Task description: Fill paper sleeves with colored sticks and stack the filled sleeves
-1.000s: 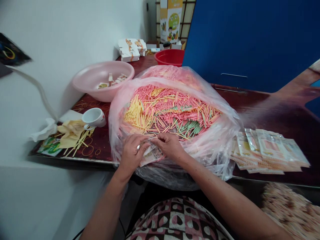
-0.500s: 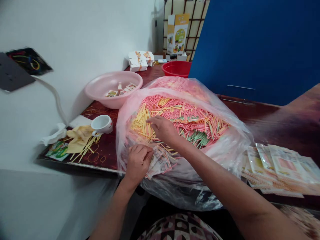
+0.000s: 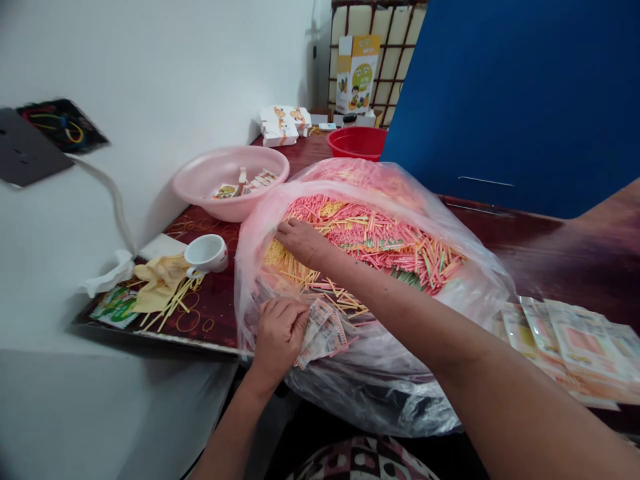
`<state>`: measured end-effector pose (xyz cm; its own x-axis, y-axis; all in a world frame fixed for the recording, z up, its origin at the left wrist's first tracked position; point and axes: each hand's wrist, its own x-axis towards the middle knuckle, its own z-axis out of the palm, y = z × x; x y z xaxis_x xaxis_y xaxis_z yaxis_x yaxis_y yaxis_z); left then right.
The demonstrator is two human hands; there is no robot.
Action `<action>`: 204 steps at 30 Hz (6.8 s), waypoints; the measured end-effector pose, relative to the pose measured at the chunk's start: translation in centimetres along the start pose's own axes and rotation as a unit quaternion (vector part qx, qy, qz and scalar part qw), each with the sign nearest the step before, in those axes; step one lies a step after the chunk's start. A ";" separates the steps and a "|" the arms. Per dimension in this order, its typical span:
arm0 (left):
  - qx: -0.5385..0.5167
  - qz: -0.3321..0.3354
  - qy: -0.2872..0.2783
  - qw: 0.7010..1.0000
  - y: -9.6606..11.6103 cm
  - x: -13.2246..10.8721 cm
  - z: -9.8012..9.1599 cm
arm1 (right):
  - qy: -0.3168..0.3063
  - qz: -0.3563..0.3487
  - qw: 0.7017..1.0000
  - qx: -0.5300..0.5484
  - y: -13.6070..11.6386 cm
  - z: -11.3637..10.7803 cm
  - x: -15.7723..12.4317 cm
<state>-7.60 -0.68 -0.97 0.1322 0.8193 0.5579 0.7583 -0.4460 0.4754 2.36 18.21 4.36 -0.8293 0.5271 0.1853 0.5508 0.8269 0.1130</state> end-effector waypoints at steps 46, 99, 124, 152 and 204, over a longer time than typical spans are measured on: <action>-0.312 -0.181 0.093 0.928 1.2 0.3 0.3 | 0.319 0.331 0.707 0.537 -3.9 -2.3 -15.2; -0.439 -0.232 0.028 0.868 7.6 1.3 3.3 | 0.265 0.384 0.576 0.671 -8.7 -3.1 -20.0; 0.062 -0.017 0.033 0.997 3.0 0.3 1.6 | 0.268 0.602 0.751 -0.047 2.1 -8.6 -40.1; -0.370 -0.252 -0.174 0.877 5.0 1.0 -1.2 | 0.145 0.263 0.767 0.567 -8.0 -3.4 -20.3; -0.334 -0.262 -0.149 0.893 4.8 -0.3 -0.8 | 0.131 0.323 0.735 0.582 -8.2 -2.8 -20.9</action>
<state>-4.50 -3.32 1.70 0.1107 0.9937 -0.0181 0.2296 -0.0078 0.9733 15.40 -0.11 2.31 -0.2999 0.9534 0.0321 0.2425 0.1087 -0.9640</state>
